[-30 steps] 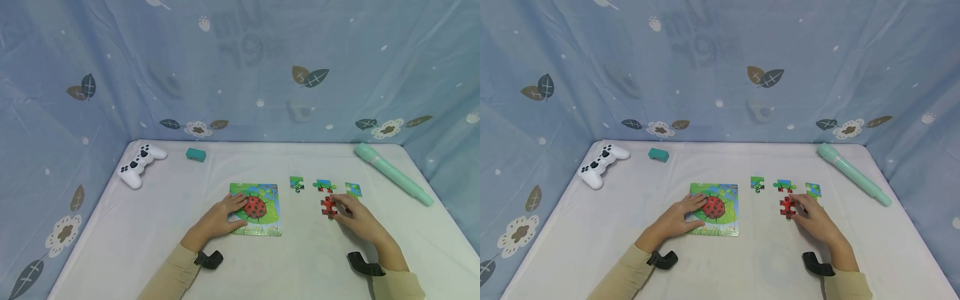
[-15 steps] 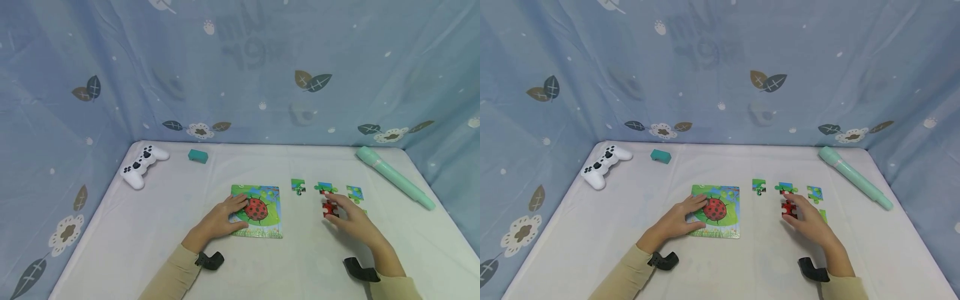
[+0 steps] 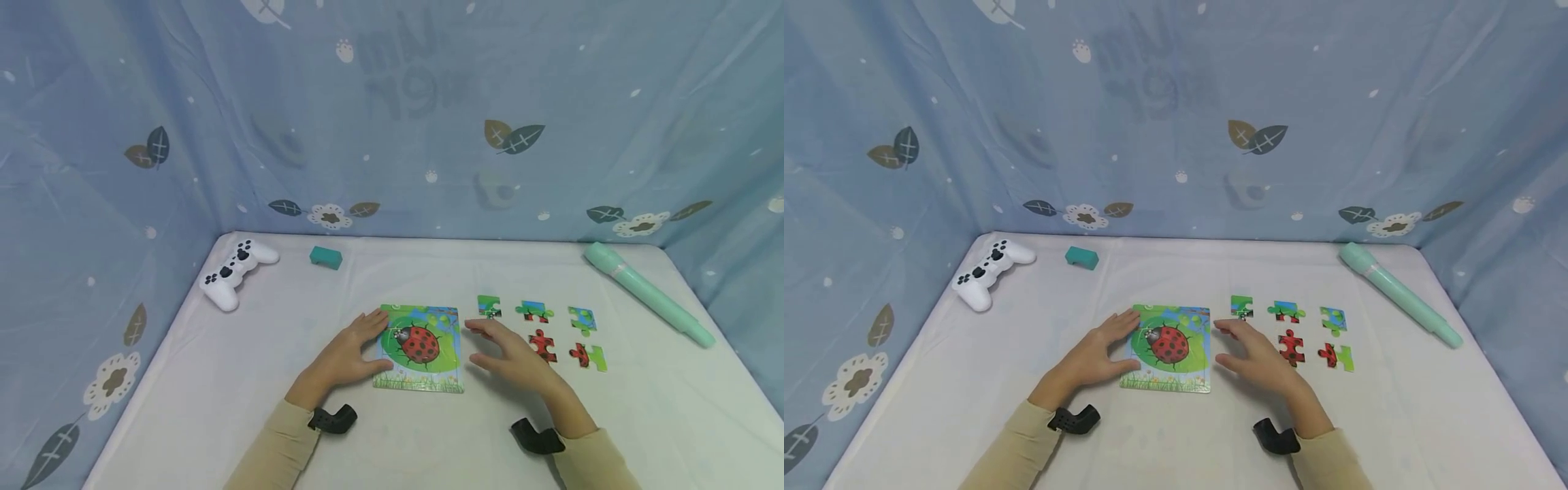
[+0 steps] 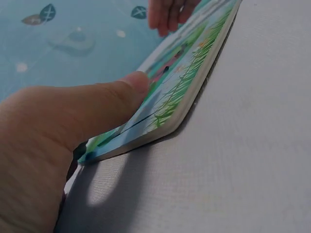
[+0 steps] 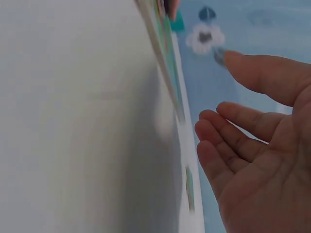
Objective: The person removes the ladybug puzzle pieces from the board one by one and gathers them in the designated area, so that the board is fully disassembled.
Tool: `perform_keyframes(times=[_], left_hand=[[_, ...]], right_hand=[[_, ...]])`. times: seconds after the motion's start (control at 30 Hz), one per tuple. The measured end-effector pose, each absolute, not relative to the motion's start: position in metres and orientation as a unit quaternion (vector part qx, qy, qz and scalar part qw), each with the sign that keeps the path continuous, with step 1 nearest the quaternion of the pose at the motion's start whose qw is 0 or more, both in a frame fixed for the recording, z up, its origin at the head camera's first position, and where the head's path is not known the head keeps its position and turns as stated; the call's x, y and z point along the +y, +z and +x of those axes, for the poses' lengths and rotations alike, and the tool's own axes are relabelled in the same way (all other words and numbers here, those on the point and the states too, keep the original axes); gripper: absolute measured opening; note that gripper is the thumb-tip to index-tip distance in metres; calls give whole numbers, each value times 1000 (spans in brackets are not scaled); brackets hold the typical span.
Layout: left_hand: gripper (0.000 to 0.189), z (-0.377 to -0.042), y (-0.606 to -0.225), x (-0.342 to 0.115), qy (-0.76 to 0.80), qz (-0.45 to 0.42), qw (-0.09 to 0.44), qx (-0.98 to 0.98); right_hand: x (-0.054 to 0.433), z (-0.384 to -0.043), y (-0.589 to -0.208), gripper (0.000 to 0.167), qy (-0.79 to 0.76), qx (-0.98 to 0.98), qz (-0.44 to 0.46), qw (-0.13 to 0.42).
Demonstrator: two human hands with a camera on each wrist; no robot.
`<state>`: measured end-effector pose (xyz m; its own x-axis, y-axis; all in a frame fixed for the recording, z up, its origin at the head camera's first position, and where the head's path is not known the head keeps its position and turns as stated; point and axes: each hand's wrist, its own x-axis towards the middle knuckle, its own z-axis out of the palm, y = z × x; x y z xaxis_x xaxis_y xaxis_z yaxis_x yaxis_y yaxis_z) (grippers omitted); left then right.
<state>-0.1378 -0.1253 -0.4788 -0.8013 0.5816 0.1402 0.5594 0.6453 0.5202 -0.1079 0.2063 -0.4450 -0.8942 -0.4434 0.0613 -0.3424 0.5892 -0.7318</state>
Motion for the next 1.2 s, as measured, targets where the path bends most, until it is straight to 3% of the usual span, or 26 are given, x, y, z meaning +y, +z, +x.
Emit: perform_keyframes(times=[0.3,0.5,0.8,1.2], left_hand=[[87,-139,-480,-127,257,329,15,908],[85,-139,-480,-126,256,337,11,906],[84,-141,-478,-125,249,341,2,906],[84,-139,-477,-124,257,330,21,908]], right_hand=[[145,-122,-445,53,-389,867,-295,97],[116,-127,-449,51,-388,868,-295,97],[102,-127,-461,44,-366,886,-283,35],[98,-123,-466,42,-372,888,-269,30]])
